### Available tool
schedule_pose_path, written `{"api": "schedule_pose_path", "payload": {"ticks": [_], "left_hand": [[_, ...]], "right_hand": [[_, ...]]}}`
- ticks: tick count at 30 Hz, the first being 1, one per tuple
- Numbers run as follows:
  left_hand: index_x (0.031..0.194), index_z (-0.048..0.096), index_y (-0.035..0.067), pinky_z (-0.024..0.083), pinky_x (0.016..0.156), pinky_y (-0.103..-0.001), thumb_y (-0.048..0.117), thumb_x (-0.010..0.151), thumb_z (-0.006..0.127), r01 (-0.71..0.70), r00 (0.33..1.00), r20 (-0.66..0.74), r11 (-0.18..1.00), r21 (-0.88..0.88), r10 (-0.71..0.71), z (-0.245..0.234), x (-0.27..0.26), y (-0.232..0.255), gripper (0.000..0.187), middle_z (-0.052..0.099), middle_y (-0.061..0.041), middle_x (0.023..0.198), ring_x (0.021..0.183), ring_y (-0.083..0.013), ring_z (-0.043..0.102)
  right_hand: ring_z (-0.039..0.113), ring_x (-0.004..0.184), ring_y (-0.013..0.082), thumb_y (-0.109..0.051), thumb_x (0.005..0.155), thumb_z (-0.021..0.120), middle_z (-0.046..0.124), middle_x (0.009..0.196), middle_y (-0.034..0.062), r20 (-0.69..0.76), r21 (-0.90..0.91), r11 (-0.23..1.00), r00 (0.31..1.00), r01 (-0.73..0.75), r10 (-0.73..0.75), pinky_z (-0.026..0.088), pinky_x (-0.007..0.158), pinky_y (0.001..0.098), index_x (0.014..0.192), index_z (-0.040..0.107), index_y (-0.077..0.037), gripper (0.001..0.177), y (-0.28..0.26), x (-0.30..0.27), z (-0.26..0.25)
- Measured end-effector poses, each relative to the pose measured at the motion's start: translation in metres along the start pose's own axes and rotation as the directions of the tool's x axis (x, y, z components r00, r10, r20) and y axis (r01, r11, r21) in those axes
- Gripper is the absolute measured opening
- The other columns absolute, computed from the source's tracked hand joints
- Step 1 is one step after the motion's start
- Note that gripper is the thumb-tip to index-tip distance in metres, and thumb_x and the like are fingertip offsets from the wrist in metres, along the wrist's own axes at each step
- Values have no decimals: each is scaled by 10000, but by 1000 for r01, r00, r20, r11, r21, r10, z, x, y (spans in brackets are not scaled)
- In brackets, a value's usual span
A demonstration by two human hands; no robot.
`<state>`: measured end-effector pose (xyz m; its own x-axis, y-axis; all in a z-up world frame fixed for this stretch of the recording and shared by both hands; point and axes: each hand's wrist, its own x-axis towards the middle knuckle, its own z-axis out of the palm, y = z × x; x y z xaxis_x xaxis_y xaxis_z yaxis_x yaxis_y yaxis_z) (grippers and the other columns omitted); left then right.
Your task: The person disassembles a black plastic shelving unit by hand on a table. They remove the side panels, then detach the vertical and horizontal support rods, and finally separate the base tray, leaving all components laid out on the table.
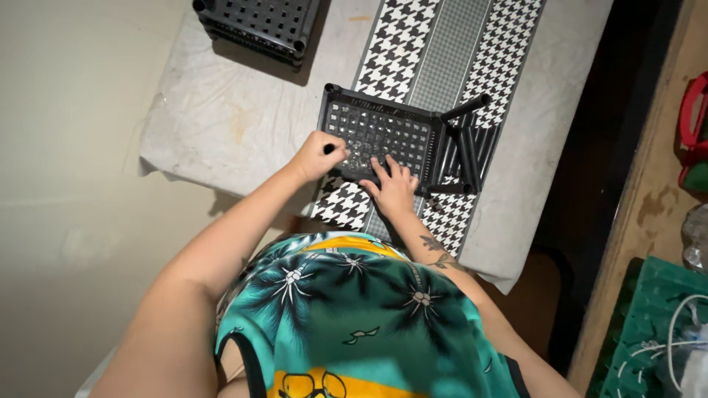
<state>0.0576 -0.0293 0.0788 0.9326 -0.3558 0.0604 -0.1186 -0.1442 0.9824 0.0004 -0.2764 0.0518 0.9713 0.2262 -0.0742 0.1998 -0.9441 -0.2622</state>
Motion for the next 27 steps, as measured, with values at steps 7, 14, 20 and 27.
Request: {"api": "schedule_pose_path", "payload": {"ticks": [7, 14, 20, 27], "left_hand": [[1032, 699, -7, 540, 778, -329, 203, 768, 850, -50, 940, -313, 960, 276, 139, -20, -78, 0, 369, 654, -142, 978, 891, -229, 655], [1201, 767, 96, 563, 799, -290, 43, 852, 752, 220, 932, -311, 973, 69, -188, -11, -94, -36, 353, 751, -103, 986, 854, -185, 715], [1110, 764, 100, 572, 802, -337, 83, 917, 738, 426, 885, -248, 900, 89, -395, -14, -85, -42, 195, 772, -113, 1032, 866, -261, 731], [1151, 729, 172, 391, 1052, -523, 229, 624, 834, -184, 980, 72, 710, 680, 186, -32, -81, 6, 540, 575, -114, 1289, 1242, -349, 548]], "right_hand": [[477, 1239, 353, -649, 885, 633, 502, 1501, 144, 3, -5, 1000, 1000, 18, -18, 335, 1000, 528, 1416, 627, -243, 669, -1, 0, -4], [473, 1241, 370, -632, 909, 625, 494, 1512, 150, 15, -25, 999, 999, 39, -39, 338, 1019, 528, 1459, 588, -240, 677, -1, 1, -3], [528, 1231, 290, -446, 945, 671, 583, 1389, 79, -23, 24, 981, 981, 193, -192, 323, 1064, 529, 1325, 668, -223, 440, 16, 0, 6], [551, 1223, 225, -189, 847, 758, 661, 1194, -34, -5, -86, 898, 901, 431, -433, 235, 1129, 654, 1186, 728, -263, 348, 46, 10, -10]]}}
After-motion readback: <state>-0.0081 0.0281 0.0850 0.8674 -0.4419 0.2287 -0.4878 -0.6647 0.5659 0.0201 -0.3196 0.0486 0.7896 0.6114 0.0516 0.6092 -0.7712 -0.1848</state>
